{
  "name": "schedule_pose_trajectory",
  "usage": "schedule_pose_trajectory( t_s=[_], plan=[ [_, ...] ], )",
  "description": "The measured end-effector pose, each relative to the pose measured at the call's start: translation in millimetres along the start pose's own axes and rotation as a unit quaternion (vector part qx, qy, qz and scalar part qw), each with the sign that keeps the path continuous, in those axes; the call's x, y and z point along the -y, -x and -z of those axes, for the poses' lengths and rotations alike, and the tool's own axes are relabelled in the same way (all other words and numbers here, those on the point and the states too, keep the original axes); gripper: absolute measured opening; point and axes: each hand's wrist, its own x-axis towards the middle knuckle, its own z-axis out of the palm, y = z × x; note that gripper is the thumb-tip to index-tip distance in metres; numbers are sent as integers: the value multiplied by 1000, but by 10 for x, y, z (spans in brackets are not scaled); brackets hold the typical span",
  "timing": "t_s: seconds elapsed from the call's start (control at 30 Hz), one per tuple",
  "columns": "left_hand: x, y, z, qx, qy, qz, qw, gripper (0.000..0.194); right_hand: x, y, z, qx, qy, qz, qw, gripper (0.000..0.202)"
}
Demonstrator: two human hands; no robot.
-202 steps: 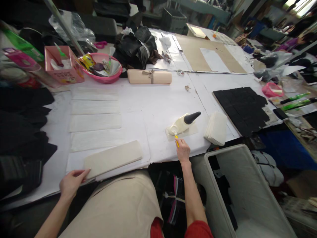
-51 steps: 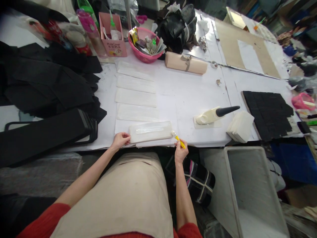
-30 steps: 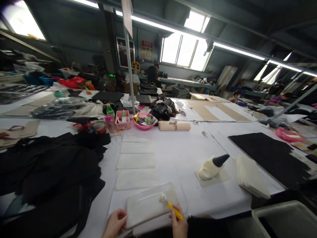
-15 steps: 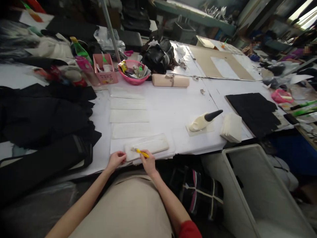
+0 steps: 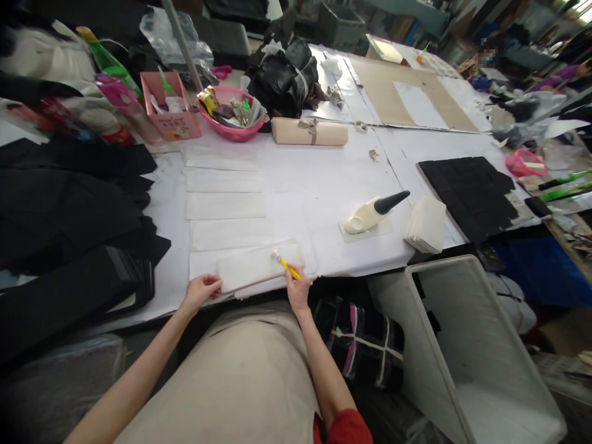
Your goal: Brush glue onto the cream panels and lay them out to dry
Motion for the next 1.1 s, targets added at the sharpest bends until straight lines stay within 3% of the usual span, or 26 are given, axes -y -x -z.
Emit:
schedule_pose_trajectory(
  t_s=[0.07, 0.23, 0.3, 0.43, 0.6, 0.7, 0.83, 0.9, 1.1],
  plan=[
    [2, 0, 0, 2, -1, -1, 1000, 30, -71, -55, -25, 5, -9, 2, 1000, 33],
    [-7, 12, -2, 0, -3, -1, 1000, 32, -134, -314, 187, -130, 3, -40, 991, 38],
    [-14, 17, 0, 0, -2, 3, 1000, 32, -93, -342, 178, -110, -7, -25, 994, 37],
    [-23, 20, -1, -4, -3, 6, 1000, 31, -55, -362, 20, -5, -19, 4, 1000, 35],
    [-5, 12, -7, -6, -5, 3, 1000, 31, -121, -517, 179, -113, 15, -32, 993, 40],
    [10, 7, -3, -6, -3, 2, 1000, 31, -88, -405, 298, -113, 16, -23, 993, 37],
    [14, 0, 6, -5, -7, 3, 1000, 30, -36, -14, 291, -10, 5, -6, 1000, 31],
    [8, -2, 8, -2, -9, 4, 1000, 29, -52, 108, 317, 7, 21, -5, 1000, 30],
    [-4, -2, 10, -5, -23, -6, 1000, 28, -74, 163, 522, -104, 86, -24, 991, 36]
  ],
)
